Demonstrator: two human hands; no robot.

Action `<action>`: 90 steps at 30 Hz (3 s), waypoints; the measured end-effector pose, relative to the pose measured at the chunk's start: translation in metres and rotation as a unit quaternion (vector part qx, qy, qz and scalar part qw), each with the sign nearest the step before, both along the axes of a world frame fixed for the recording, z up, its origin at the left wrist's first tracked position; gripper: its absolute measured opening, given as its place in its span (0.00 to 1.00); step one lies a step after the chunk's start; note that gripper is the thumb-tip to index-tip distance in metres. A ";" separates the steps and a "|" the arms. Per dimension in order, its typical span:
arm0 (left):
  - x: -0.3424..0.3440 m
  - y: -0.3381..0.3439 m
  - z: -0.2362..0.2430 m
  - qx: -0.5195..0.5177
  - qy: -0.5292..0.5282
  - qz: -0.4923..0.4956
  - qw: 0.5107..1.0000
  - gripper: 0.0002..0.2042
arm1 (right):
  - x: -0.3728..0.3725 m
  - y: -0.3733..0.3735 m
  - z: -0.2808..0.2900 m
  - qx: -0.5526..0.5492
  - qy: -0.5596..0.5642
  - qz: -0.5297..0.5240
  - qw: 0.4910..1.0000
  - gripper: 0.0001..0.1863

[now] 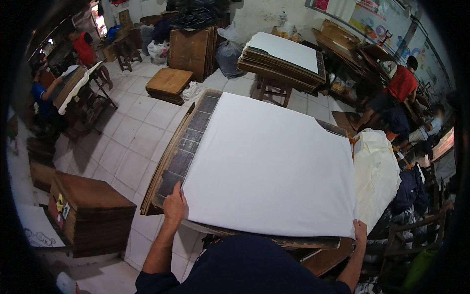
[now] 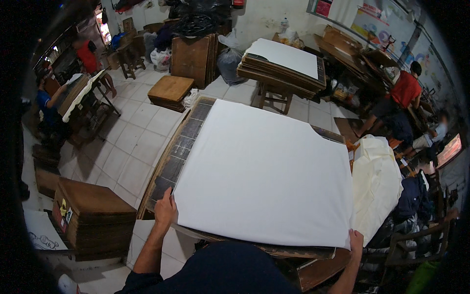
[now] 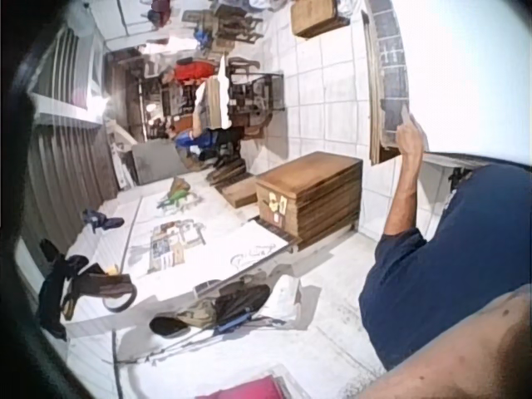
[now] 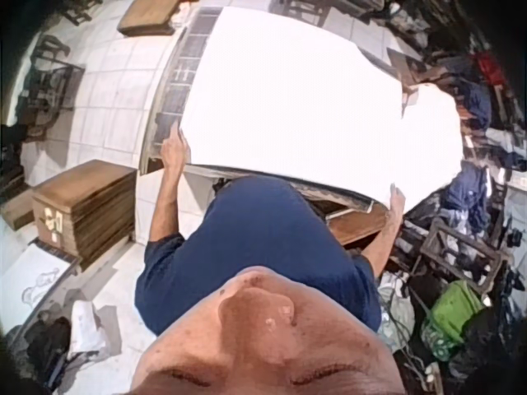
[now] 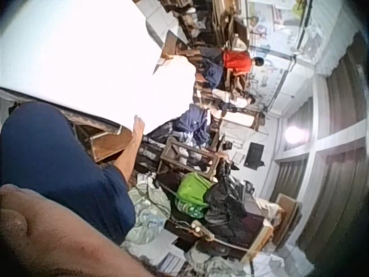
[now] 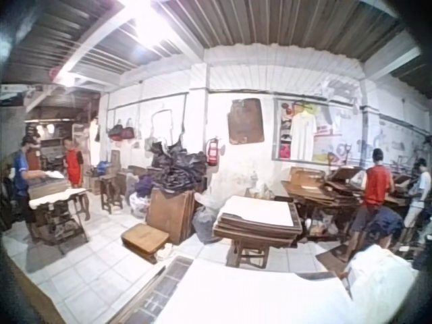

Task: The person repeatedly places a white cloth over a gridded printing screen, smooths it, and adjusts the edges. They lift and reposition the screen multiple times, then lay the cloth back down and smooth it again. The process is repeated several times throughout the clip.

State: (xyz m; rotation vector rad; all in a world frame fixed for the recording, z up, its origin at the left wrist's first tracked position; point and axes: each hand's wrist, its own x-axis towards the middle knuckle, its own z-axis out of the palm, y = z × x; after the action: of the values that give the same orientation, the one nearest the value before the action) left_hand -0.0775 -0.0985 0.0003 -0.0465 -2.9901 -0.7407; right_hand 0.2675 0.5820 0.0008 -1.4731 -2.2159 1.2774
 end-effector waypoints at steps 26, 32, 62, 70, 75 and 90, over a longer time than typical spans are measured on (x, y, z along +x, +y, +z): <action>0.054 -0.029 0.006 -0.006 -0.052 -0.001 0.999 0.24 | 0.039 -0.027 0.014 -0.032 -0.061 0.035 0.997 0.19; 0.053 -0.029 0.005 0.007 -0.017 -0.019 1.000 0.24 | 0.037 -0.029 0.009 -0.032 -0.048 0.049 0.997 0.19; 0.089 -0.004 -0.027 0.228 0.077 0.154 0.958 0.27 | -0.065 -0.068 -0.002 0.288 0.048 -0.053 0.955 0.17; 0.087 -0.002 -0.039 0.289 0.084 0.213 0.929 0.29 | -0.310 -0.237 0.030 0.375 0.032 0.619 0.689 0.33; 0.086 0.003 -0.033 0.286 0.075 0.232 0.927 0.30 | -0.447 -0.207 0.025 0.443 0.026 0.569 0.692 0.33; 0.076 0.014 -0.020 0.032 0.150 0.257 0.954 0.21 | -0.571 -0.362 -0.010 0.421 0.087 0.583 0.689 0.33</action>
State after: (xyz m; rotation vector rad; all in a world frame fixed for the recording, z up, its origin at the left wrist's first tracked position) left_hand -0.0017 -0.0845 -0.0196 0.5484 -2.5146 -0.6858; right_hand -0.3040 0.2202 -0.0096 0.5083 -2.9116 0.2395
